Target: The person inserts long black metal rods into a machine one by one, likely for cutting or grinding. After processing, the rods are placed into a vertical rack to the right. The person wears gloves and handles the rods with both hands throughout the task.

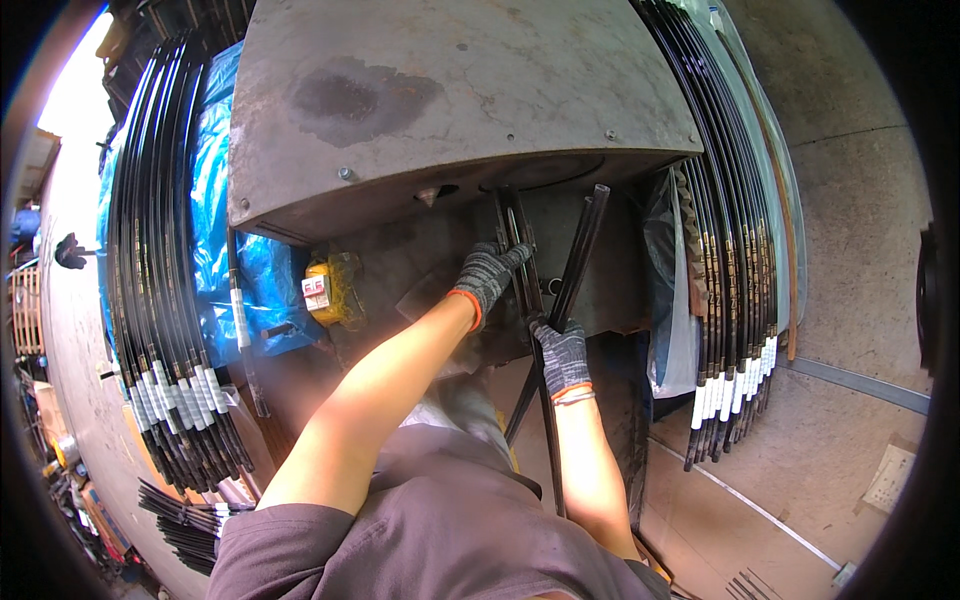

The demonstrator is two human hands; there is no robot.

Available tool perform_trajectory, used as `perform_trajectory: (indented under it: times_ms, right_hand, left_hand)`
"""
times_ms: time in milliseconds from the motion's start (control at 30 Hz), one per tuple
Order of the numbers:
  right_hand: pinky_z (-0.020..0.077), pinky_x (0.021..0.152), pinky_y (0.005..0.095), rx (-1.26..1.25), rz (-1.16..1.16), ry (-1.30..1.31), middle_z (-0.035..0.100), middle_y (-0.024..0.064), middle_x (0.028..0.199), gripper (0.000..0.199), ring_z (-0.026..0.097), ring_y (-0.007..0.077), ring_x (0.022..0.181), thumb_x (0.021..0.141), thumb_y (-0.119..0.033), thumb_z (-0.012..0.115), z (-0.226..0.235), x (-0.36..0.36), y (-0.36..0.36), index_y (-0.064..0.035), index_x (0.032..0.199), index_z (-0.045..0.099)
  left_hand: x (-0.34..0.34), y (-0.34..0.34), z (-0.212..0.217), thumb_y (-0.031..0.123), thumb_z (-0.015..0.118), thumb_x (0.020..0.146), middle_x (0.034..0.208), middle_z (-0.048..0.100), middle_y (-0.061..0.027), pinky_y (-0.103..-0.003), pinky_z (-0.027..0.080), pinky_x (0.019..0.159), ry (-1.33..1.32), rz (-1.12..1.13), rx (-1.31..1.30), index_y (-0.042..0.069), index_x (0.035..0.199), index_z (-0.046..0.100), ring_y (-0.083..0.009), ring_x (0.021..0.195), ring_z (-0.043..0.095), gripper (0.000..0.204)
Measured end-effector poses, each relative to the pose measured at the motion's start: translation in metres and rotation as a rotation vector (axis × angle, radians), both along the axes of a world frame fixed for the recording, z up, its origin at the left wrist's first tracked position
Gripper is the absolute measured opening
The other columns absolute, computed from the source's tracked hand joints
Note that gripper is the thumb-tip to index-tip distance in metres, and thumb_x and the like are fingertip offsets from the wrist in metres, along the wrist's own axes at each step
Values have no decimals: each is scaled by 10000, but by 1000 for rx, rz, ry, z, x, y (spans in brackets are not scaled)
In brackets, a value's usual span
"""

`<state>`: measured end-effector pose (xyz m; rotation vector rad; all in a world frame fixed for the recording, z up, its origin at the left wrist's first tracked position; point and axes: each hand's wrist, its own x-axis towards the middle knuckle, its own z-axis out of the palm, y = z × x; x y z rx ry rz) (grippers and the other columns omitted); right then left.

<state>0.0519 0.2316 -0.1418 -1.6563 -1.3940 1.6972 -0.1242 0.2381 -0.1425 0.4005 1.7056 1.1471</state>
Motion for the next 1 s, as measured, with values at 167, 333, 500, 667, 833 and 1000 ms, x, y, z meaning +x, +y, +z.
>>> perform_trajectory:
  times_ms: [167,333,500,667,833,1000]
  right_hand:
    - [407,500,273,51,-3,-36,600,41,649,113,499,113,541,728,-92,684,1,-1,-2,0,767,633]
    - [406,476,298,50,3,-114,599,69,618,159,510,152,493,708,-128,704,12,-8,-3,4,751,626]
    - [450,593,273,237,30,-197,615,37,706,130,551,134,628,674,1,694,17,-16,-6,-6,786,629]
    - [457,632,313,192,146,-92,641,77,773,163,570,170,665,736,-80,671,23,6,-12,12,863,626]
    - [473,594,255,34,529,-9,597,32,749,101,567,119,665,821,-95,624,76,17,-31,-20,882,596]
    - [514,605,276,-552,424,288,632,107,869,363,606,153,715,803,-307,665,77,10,-44,-11,1001,597]
  left_hand:
    - [-2,0,-1,378,715,725,793,636,-126,-327,440,715,-84,-31,0,-22,864,638,-191,729,555,431]
    - [-4,0,5,409,719,708,770,634,-123,-335,443,700,-8,-46,-90,-26,847,644,-188,718,551,462]
    - [-7,-3,25,405,693,724,717,643,-126,-350,463,651,-47,-49,-39,-8,826,664,-207,672,592,427]
    - [-3,-9,28,469,700,693,918,622,-162,-366,447,788,156,-68,-81,-48,1018,579,-287,856,580,623]
    - [-1,-67,73,343,663,786,1027,623,-112,-369,486,826,-641,46,137,22,1117,554,-223,946,596,474]
    - [-5,-90,83,235,628,826,959,634,-77,-346,522,775,-1016,67,505,48,1056,570,-197,874,617,302]
